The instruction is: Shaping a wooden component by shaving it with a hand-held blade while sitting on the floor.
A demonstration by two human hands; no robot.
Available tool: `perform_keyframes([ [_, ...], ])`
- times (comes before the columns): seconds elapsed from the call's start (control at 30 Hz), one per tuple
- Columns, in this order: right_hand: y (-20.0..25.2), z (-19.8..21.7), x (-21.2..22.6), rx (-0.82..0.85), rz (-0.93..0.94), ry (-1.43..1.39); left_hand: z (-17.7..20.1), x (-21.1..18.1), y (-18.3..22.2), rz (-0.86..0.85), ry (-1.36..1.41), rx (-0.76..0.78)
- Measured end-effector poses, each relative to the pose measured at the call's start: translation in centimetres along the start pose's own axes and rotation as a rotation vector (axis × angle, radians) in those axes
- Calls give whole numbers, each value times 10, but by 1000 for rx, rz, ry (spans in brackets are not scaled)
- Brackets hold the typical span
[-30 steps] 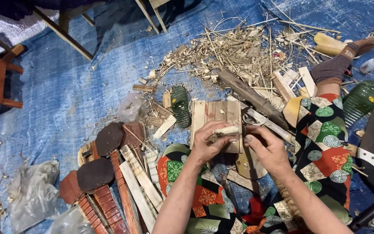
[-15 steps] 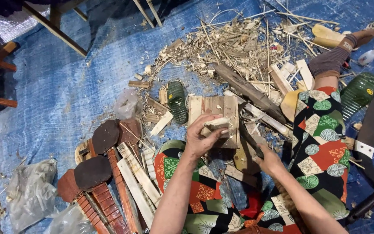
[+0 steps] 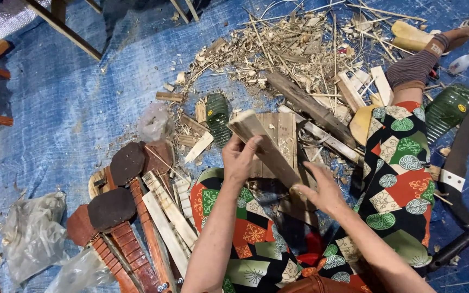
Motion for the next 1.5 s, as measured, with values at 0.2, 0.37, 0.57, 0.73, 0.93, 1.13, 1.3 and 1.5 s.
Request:
perform_keyframes([
  [0.2, 22, -6, -1, 222, -88, -240, 6, 7, -2, 174, 97, -119],
  [0.37, 25, -17, -2, 209, -259, -690, 3, -2, -4, 135, -67, -59],
  [0.57, 19, -23, -12, 139, -271, -753, 16, -11, -12, -152, -278, -218],
  [0.73, 8, -38, -30, 53, -507, -983, 19, -6, -4, -131, -243, -19],
  [0.93, -8, -20, -36, 72, -704, -1183, -2, -39, 21, 76, -470, 487],
  [1.13, -14, -14, -43, 28, -715, -1280, -22, -61, 34, 215, -735, 913],
  [1.3, -17, -23, -60, 7, -733, -1318, -24, -63, 31, 154, -769, 898],
  [1.5, -16, -17, -54, 16, -725, -1372, -38, -45, 48, 21, -856, 928],
])
Point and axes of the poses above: each hand's wrist, its own y-axis away from the middle knuckle, its own z-axis out of the back of the hand, x = y × z, the point moved 1 cm from there along -y, towards the middle knuckle, and after that the axes turned 13 degrees about -x, right-handed, at the moved point
